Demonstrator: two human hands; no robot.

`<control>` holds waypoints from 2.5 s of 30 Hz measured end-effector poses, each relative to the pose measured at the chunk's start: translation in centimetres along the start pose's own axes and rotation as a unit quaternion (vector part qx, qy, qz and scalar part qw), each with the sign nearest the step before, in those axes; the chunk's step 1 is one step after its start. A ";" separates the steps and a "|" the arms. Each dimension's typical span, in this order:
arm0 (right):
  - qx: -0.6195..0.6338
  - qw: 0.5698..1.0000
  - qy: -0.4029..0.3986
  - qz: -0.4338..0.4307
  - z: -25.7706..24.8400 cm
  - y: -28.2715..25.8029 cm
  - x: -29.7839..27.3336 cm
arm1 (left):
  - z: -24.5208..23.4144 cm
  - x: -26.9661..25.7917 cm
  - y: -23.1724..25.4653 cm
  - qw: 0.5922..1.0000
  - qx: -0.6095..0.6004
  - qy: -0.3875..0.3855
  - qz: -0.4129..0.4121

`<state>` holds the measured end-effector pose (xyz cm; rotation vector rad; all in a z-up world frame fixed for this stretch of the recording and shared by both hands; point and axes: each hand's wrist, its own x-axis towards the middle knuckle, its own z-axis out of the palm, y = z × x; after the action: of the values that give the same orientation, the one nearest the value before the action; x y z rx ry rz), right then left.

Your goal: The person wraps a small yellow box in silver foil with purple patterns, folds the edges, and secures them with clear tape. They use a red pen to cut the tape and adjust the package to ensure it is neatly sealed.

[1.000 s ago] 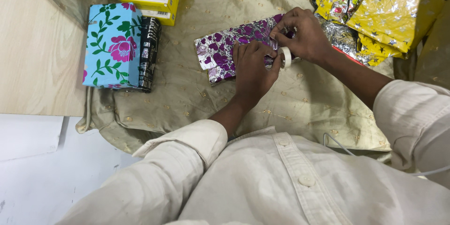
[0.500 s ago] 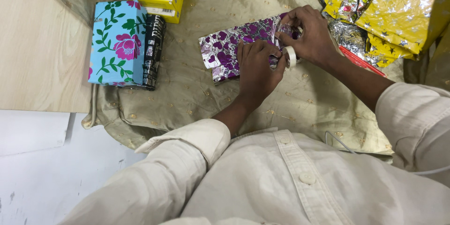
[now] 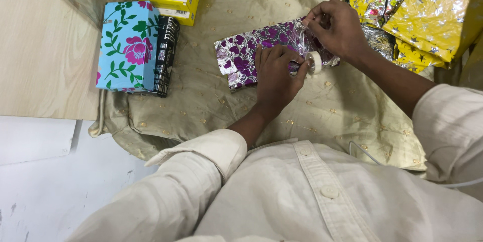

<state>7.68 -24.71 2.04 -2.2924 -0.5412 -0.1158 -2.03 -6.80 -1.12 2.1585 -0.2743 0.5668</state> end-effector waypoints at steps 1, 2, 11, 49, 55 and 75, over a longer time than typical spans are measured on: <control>-0.010 1.000 -0.003 -0.026 -0.4 0.0 -0.2 | 0.0 -0.1 0.0 1.000 0.000 0.002 0.002; -0.009 0.999 -0.030 -0.025 -0.7 0.0 -0.4 | 0.0 -0.1 0.0 1.000 0.000 0.004 0.003; 0.015 0.972 -0.214 0.094 -1.0 0.4 0.6 | 0.2 -0.2 -0.5 1.000 -0.006 0.003 0.009; -0.032 0.948 -0.063 0.311 0.2 -4.7 -6.0 | -1.1 -0.2 -1.3 0.992 0.013 -0.113 0.050; 0.068 0.950 0.009 0.305 1.2 -6.3 -7.9 | -1.0 -0.3 -1.3 0.990 0.046 -0.121 0.058; 0.148 0.882 -0.007 0.447 1.4 -6.2 -11.0 | -1.8 -0.1 -0.8 0.990 0.042 -0.121 0.054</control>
<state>-4.95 -23.69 2.45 -2.0198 0.4984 0.4102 -2.34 -4.87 -0.85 2.3072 -0.5095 0.3815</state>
